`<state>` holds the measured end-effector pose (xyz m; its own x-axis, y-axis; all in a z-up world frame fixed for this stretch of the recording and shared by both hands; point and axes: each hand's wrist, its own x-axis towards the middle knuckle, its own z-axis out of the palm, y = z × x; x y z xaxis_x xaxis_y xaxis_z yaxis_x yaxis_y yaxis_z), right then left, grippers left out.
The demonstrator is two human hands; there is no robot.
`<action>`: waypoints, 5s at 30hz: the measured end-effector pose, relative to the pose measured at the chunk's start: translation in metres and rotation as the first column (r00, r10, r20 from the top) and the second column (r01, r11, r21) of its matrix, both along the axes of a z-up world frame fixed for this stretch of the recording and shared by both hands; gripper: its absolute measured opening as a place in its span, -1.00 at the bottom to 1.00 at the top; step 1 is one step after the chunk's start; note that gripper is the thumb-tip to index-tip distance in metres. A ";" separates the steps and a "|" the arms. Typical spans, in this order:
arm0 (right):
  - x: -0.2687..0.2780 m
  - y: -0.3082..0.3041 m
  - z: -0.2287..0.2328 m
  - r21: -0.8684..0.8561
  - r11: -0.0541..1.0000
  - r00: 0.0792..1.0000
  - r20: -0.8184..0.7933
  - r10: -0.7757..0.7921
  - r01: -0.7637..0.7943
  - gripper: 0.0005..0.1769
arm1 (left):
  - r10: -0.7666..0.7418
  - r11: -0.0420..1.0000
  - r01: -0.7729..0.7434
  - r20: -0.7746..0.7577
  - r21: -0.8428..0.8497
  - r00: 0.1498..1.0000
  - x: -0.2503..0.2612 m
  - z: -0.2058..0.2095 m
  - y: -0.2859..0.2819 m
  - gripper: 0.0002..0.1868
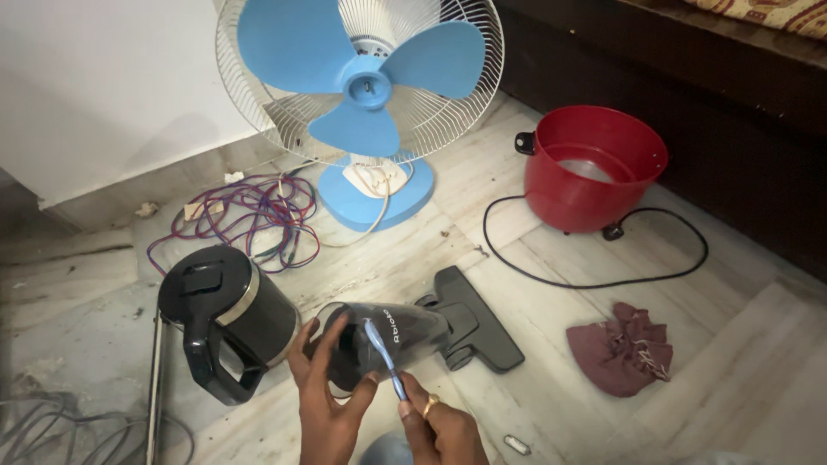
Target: The person sits on the floor and uses a toothbrush to scrub the brush roll and crevices of a handheld vacuum cleaner head. The person holds the vacuum head with one hand and scrubs with the other, focusing on the roller area and the transparent dust bin.
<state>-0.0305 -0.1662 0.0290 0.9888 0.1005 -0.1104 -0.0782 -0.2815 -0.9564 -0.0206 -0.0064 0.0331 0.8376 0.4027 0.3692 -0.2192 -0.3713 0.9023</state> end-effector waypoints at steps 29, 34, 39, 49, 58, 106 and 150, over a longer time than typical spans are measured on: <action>0.013 -0.004 0.004 0.012 0.998 0.965 0.257 0.061 -0.067 -0.59 | 0.039 0.998 -0.038 0.004 -0.049 0.999 0.004 0.001 -0.004 -0.18; 0.015 -0.015 -0.016 -0.101 0.994 0.996 0.082 0.038 -0.029 -0.56 | 0.076 0.995 -0.078 -0.032 -0.064 0.997 0.004 0.007 -0.008 -0.19; 0.012 -0.012 -0.012 -0.133 0.990 0.923 0.373 0.094 -0.047 -0.61 | 0.087 0.996 -0.087 -0.008 -0.009 0.996 0.005 0.003 -0.006 -0.21; 0.023 -0.021 -0.036 0.029 1.000 0.989 0.147 -0.005 0.001 -0.60 | 0.101 0.995 -0.101 0.008 0.021 0.995 0.008 0.000 -0.007 -0.21; 0.023 -0.027 -0.067 0.061 0.996 0.995 0.074 0.061 -0.065 -0.52 | 0.148 0.984 -0.148 0.004 0.101 0.989 0.010 -0.007 -0.005 -0.19; 0.061 -0.066 -0.092 -0.067 0.991 0.978 -0.167 -0.123 0.113 -0.55 | 0.167 0.986 -0.168 -0.067 0.001 0.984 0.013 -0.016 -0.005 -0.35; -0.009 -0.003 -0.026 -0.001 0.999 0.998 0.023 0.053 -0.053 -0.54 | 0.158 0.975 -0.160 -0.028 -0.154 0.987 -0.010 0.010 0.004 -0.29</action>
